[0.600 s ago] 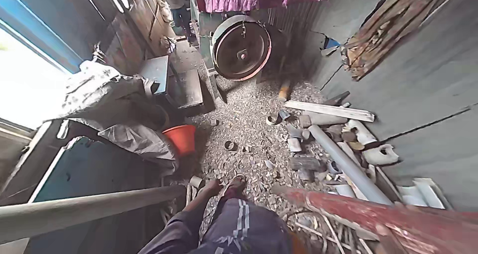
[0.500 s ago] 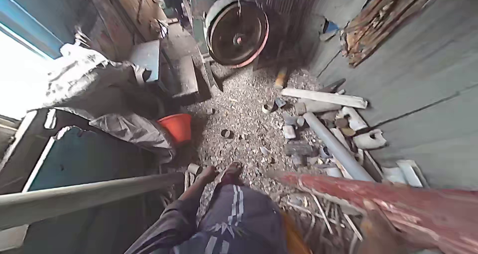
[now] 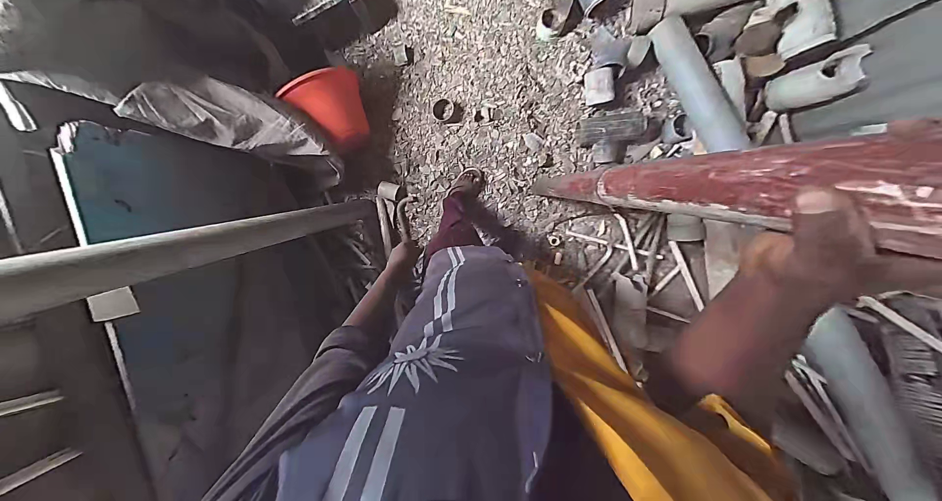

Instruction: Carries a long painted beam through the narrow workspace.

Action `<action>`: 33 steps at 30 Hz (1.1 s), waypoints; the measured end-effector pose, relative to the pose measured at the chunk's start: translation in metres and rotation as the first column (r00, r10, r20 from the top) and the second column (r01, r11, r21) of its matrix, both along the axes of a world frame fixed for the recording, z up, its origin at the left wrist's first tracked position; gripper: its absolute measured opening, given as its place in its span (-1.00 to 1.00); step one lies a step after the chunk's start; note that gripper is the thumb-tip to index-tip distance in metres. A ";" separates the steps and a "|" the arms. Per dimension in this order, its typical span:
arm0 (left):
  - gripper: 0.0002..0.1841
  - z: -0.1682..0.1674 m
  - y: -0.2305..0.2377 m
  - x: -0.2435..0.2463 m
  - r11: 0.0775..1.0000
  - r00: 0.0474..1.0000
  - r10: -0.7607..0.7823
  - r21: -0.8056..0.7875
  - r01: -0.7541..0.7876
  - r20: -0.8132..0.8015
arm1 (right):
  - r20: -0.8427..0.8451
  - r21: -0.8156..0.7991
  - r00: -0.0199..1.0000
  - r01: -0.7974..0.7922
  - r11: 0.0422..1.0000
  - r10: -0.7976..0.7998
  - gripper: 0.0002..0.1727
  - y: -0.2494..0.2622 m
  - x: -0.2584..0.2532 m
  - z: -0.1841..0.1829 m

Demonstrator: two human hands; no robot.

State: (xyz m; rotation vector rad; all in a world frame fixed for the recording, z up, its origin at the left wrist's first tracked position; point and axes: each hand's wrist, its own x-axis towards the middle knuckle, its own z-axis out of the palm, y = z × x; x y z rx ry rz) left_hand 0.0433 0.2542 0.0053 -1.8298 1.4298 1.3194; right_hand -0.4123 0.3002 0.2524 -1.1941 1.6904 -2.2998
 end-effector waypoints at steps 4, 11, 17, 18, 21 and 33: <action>-0.46 -0.007 0.031 0.010 0.998 0.999 0.009 0.054 -0.012 0.042 | -0.022 -0.036 1.000 -0.020 0.999 0.019 0.03 0.001 -0.003 -0.002; -0.50 0.002 -0.001 -0.011 0.999 0.999 0.035 -0.028 -0.035 -0.010 | -0.062 -0.045 0.998 -0.021 0.999 0.018 -0.02 0.009 -0.006 -0.006; -0.50 0.020 -0.049 -0.035 0.994 0.995 -0.032 -0.109 0.021 -0.097 | -0.110 -0.012 0.993 -0.037 0.999 0.035 -0.04 0.022 -0.001 -0.001; -0.50 0.021 -0.055 -0.037 0.991 0.993 -0.059 -0.126 0.045 -0.106 | -0.092 -0.016 0.995 -0.030 0.999 0.029 -0.05 0.025 0.002 -0.001; -0.49 0.025 -0.069 -0.040 0.983 0.985 -0.107 -0.164 0.084 -0.133 | -0.069 -0.028 0.997 -0.024 0.999 0.022 -0.11 0.030 0.008 0.002; -0.46 0.017 -0.054 -0.015 0.992 0.994 -0.111 -0.066 0.111 0.003 | -0.018 -0.059 1.000 0.005 0.998 -0.006 -0.02 0.047 0.025 0.003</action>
